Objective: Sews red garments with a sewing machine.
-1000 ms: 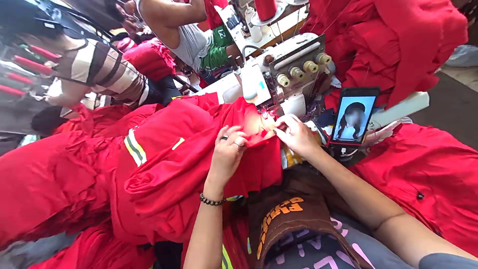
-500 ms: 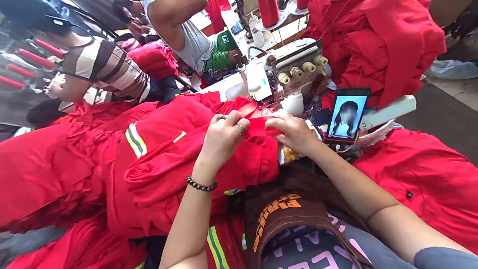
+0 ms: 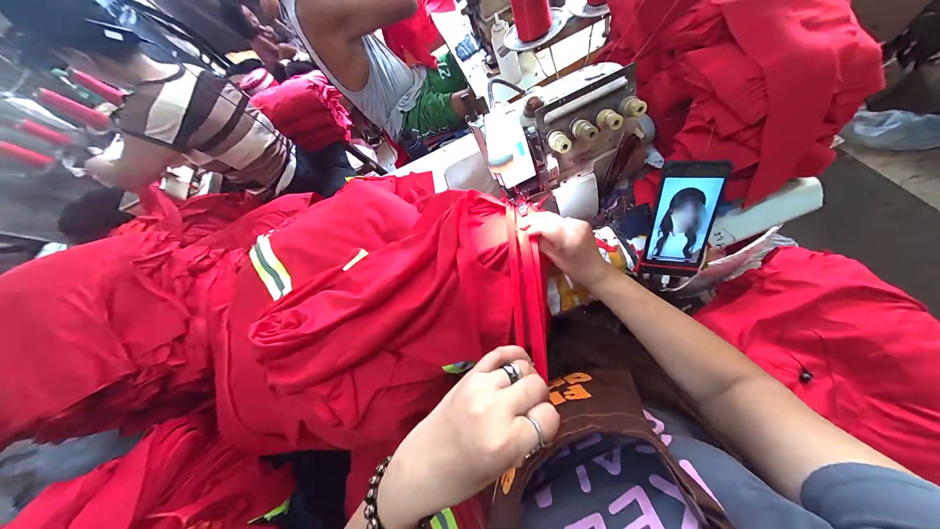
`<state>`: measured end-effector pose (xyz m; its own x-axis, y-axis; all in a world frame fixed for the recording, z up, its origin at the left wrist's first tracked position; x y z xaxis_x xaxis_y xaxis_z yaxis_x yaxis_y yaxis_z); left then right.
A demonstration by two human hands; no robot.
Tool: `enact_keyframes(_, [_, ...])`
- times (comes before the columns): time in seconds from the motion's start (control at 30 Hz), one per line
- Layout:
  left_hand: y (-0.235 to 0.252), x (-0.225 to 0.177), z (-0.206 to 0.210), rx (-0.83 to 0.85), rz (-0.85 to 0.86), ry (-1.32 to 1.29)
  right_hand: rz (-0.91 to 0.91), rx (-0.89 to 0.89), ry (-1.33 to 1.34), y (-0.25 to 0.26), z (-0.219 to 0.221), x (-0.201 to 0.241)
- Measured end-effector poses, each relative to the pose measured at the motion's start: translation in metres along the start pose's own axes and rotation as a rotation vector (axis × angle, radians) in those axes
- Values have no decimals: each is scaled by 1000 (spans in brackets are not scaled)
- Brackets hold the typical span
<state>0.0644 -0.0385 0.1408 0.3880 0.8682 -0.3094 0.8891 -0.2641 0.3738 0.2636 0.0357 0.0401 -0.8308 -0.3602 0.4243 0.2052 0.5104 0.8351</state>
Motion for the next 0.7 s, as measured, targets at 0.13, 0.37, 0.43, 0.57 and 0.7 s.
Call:
enact_keyframes(0.13, [-4,-8,-5,-29,13,-24,131,-71,-6,11,2,-24])
enact_keyframes(0.37, [8,48,-25,-235,-129,-239,-8,278,320,-33,-32,100])
enact_keyframes(0.43, [10,96,-14,-244,-215,-83,-14,345,440,-43,-58,139])
enact_keyframes(0.57, [-3,175,53,153,-364,612,-44,444,445,-36,-95,156])
enact_keyframes(0.7, [-8,130,48,412,-403,480,-9,480,296,-15,-95,145])
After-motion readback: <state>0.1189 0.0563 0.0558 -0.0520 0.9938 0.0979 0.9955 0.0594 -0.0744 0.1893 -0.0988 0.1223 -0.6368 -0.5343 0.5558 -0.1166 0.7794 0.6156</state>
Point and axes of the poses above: each hand's wrist, its own y-axis towards the middle knuckle, its own z-axis out of the palm, x = y × z, the point moved 10 cm from there along y, towards the middle knuckle, and after that the axes turned 1 degree about x, right-handed, at the moved point
